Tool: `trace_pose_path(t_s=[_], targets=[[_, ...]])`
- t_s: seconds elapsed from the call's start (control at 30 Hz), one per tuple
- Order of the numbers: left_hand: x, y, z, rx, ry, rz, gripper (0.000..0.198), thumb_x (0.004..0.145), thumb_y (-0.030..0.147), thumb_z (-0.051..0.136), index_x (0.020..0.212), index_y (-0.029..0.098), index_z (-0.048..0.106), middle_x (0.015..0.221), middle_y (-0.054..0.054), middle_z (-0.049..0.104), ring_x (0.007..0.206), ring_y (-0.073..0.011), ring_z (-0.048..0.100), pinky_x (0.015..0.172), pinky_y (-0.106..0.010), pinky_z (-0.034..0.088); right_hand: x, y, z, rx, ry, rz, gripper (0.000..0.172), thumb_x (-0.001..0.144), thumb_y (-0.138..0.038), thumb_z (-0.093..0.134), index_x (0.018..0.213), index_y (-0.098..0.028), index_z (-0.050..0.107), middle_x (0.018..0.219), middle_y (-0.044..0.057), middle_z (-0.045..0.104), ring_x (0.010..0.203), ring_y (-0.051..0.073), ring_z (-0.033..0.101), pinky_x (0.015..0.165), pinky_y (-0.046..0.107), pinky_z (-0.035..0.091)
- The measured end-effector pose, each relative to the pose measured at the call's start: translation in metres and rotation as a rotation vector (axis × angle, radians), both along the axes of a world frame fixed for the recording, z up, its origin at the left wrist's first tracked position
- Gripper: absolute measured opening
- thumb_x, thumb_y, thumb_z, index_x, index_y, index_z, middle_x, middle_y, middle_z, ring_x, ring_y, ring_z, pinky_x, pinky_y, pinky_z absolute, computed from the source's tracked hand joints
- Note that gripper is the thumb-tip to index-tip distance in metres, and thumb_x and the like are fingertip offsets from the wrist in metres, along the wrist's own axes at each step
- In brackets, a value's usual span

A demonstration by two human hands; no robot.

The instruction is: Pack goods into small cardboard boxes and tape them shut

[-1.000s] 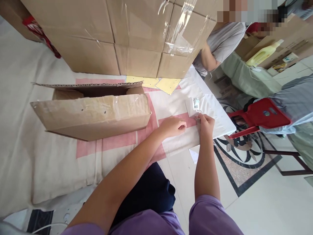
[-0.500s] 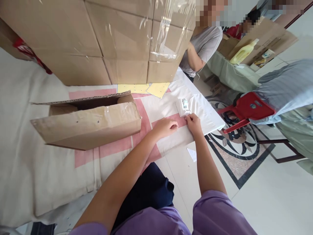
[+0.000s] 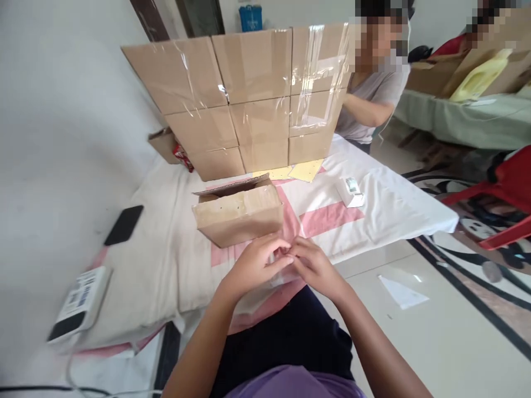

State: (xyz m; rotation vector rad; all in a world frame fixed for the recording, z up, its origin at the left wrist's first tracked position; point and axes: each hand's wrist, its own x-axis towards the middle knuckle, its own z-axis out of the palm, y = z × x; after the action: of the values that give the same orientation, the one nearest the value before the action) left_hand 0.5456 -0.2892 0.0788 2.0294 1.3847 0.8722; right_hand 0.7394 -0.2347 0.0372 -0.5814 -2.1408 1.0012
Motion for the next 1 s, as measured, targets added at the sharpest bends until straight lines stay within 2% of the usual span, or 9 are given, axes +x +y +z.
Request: trace_pose_path(t_s=[0.2,0.3,0.4,0.53,0.6,0.7,0.77,0.87,1.0], targets=[[-0.046,-0.069,0.02,-0.146,0.145,0.138,0.011,0.1,0.028,0.061,0.099,0.023,0.071,0.1,0.003,0.076,0.094,-0.0169,0.068,0.084,-0.029,0.046,-0.058,-0.027,-0.005,0.089,-0.016,0.198,0.026,0.105,-0.031,0.053,0.085,-0.02,0.065,0.085,0.002,0.057,0.082,0.016,0.057,0.078,0.03,0.043],[-0.055,-0.085,0.026,-0.154,0.205,0.158,0.014,0.1,0.023,0.06,0.098,0.025,0.074,0.099,0.004,0.077,0.093,-0.0164,0.069,0.084,-0.029,0.046,-0.069,-0.039,-0.002,0.123,-0.063,0.211,0.03,0.105,-0.033,0.052,0.083,-0.019,0.066,0.082,0.002,0.061,0.081,0.016,0.059,0.078,0.03,0.044],[-0.066,-0.09,0.03,-0.094,0.301,0.228,0.018,0.101,0.021,0.057,0.101,0.026,0.075,0.1,0.004,0.077,0.093,-0.0178,0.069,0.084,-0.031,0.045,-0.064,-0.04,0.015,0.126,-0.21,0.17,0.024,0.102,-0.035,0.057,0.091,-0.02,0.072,0.081,0.003,0.069,0.078,0.018,0.064,0.074,0.031,0.047],[-0.087,-0.083,0.044,0.03,0.283,0.37,0.021,0.101,0.019,0.053,0.103,0.027,0.073,0.102,0.003,0.076,0.096,-0.0172,0.069,0.085,-0.03,0.046,-0.058,-0.002,0.06,0.264,-0.108,-0.132,0.029,0.103,-0.037,0.051,0.11,-0.02,0.074,0.095,0.008,0.077,0.081,0.022,0.07,0.076,0.036,0.054],[-0.099,-0.075,0.056,0.067,0.25,0.416,0.021,0.101,0.02,0.052,0.103,0.026,0.072,0.102,0.003,0.075,0.095,-0.0159,0.068,0.084,-0.029,0.046,-0.067,0.033,0.083,0.472,-0.028,-0.254,0.036,0.103,-0.039,0.048,0.124,-0.019,0.07,0.117,0.012,0.076,0.107,0.029,0.07,0.095,0.045,0.054],[-0.114,-0.058,0.076,0.06,0.295,0.444,0.02,0.101,0.023,0.052,0.101,0.026,0.072,0.103,0.003,0.075,0.094,-0.0157,0.067,0.08,-0.028,0.046,-0.095,0.083,0.101,0.703,-0.175,-0.249,0.049,0.104,-0.039,0.046,0.145,-0.016,0.057,0.151,0.014,0.058,0.147,0.036,0.044,0.122,0.06,0.029],[-0.124,-0.045,0.087,0.048,0.342,0.446,0.021,0.101,0.024,0.052,0.1,0.027,0.073,0.105,0.003,0.076,0.094,-0.0157,0.067,0.078,-0.028,0.045,-0.114,0.103,0.098,0.724,-0.352,-0.141,0.052,0.105,-0.041,0.043,0.148,-0.014,0.055,0.156,0.015,0.053,0.151,0.036,0.04,0.125,0.062,0.021],[-0.139,-0.024,0.098,0.037,0.35,0.44,0.019,0.099,0.025,0.054,0.097,0.026,0.073,0.104,0.003,0.077,0.09,-0.0149,0.066,0.075,-0.027,0.044,-0.131,0.108,0.08,0.691,-0.527,-0.018,0.053,0.107,-0.041,0.037,0.146,-0.01,0.057,0.151,0.017,0.058,0.144,0.036,0.049,0.119,0.058,0.031],[-0.158,0.003,0.104,-0.069,0.259,0.381,0.017,0.098,0.032,0.059,0.093,0.025,0.074,0.097,0.003,0.077,0.082,-0.014,0.063,0.069,-0.027,0.042,-0.133,0.099,0.063,0.711,-0.533,-0.061,0.057,0.109,-0.04,0.032,0.15,-0.006,0.052,0.157,0.018,0.051,0.147,0.039,0.043,0.119,0.056,0.031]])
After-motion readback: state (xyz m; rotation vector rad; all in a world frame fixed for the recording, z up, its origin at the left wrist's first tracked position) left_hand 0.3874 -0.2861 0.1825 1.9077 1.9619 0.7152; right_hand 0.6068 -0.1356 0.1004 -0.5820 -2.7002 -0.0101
